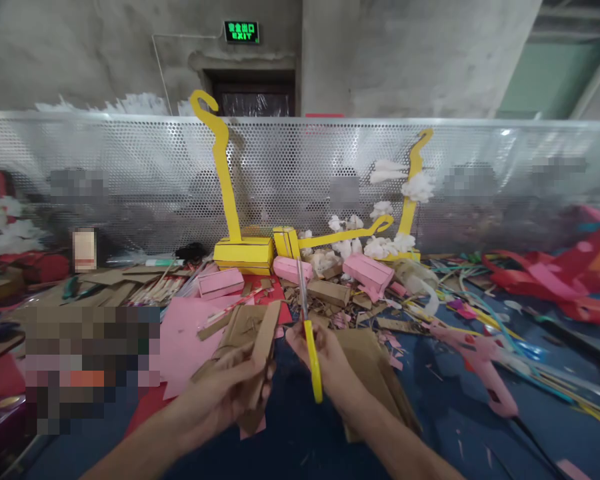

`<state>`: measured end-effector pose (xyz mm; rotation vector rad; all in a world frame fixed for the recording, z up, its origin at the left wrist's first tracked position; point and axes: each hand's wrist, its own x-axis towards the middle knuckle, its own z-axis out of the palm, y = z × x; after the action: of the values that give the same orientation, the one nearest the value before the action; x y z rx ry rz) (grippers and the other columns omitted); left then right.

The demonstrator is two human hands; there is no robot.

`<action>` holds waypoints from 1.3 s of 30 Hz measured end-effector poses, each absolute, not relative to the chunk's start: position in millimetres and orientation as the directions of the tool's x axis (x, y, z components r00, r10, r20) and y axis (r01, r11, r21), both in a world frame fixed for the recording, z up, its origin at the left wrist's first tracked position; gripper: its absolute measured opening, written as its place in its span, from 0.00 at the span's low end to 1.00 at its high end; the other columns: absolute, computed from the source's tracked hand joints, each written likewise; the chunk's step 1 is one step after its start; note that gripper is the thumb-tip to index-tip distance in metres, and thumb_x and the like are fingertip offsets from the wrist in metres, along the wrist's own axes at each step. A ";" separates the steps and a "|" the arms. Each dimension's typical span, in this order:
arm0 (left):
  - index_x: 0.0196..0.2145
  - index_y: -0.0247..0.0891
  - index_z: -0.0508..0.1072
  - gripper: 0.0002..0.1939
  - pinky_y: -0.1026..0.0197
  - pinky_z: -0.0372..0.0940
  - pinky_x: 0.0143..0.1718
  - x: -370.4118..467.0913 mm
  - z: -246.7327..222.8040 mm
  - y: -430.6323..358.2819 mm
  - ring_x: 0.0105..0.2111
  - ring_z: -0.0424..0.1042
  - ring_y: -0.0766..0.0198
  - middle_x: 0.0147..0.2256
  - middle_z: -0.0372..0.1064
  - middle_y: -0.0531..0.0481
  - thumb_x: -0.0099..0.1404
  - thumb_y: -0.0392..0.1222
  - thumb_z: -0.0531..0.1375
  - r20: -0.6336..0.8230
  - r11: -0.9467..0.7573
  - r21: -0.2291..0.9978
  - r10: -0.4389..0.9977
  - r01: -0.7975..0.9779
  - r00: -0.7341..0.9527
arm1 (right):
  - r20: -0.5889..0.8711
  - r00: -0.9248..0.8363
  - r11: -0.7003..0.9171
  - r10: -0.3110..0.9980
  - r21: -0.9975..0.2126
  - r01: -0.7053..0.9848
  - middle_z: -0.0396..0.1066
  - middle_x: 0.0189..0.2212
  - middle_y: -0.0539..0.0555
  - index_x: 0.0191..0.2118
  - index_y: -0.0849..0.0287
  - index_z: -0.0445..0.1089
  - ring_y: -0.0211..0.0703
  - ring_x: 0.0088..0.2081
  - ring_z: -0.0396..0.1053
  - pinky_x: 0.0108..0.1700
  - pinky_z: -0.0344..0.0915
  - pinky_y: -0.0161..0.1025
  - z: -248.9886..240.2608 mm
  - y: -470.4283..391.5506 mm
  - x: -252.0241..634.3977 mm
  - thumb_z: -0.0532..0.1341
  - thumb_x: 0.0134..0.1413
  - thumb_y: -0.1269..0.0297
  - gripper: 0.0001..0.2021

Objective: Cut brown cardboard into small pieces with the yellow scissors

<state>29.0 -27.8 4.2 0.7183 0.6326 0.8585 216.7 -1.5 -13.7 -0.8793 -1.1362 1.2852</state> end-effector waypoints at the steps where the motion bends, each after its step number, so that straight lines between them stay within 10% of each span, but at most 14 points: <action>1: 0.41 0.36 0.74 0.14 0.65 0.68 0.31 28.8 3.9 -26.1 0.27 0.74 0.65 0.31 0.74 0.49 0.58 0.40 0.70 -0.163 0.404 0.778 0.870 -0.482 0.466 | 0.155 -0.061 0.136 0.986 -0.961 -0.239 0.65 0.19 0.43 0.30 0.57 0.71 0.34 0.20 0.58 0.23 0.55 0.33 -12.2 -2.3 218.1 0.76 0.38 0.55 0.18; 12: 0.45 0.40 0.77 0.20 0.61 0.71 0.43 23.9 11.1 -13.5 0.44 0.76 0.57 0.45 0.78 0.46 0.55 0.45 0.72 0.102 -0.033 0.882 0.987 -0.469 0.122 | 0.296 -0.141 0.326 0.945 -0.802 0.500 0.69 0.38 0.52 0.42 0.54 0.67 0.48 0.38 0.64 0.40 0.60 0.41 -6.4 -18.4 232.0 0.74 0.39 0.65 0.23; 28: 0.34 0.37 0.72 0.12 0.63 0.68 0.33 13.7 3.8 -7.4 0.29 0.69 0.65 0.30 0.70 0.51 0.65 0.50 0.63 0.205 -0.109 0.938 0.940 -0.328 0.273 | 0.319 -0.265 0.413 0.910 -0.753 0.512 0.73 0.36 0.52 0.38 0.54 0.67 0.47 0.35 0.68 0.37 0.60 0.40 2.0 -26.8 220.3 0.71 0.46 0.61 0.15; 39: 0.46 0.39 0.74 0.11 0.64 0.67 0.37 8.1 3.9 -5.0 0.35 0.73 0.65 0.39 0.74 0.47 0.71 0.45 0.58 0.245 -0.126 0.937 0.903 -0.326 0.353 | 0.203 -0.294 0.319 0.934 -0.845 0.429 0.66 0.27 0.46 0.35 0.57 0.68 0.39 0.28 0.59 0.28 0.56 0.33 1.2 -27.4 212.1 0.71 0.44 0.64 0.13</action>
<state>8.1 -5.0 3.9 1.2817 0.6014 1.1685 212.1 -27.4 1.2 -1.2076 -1.8673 0.8922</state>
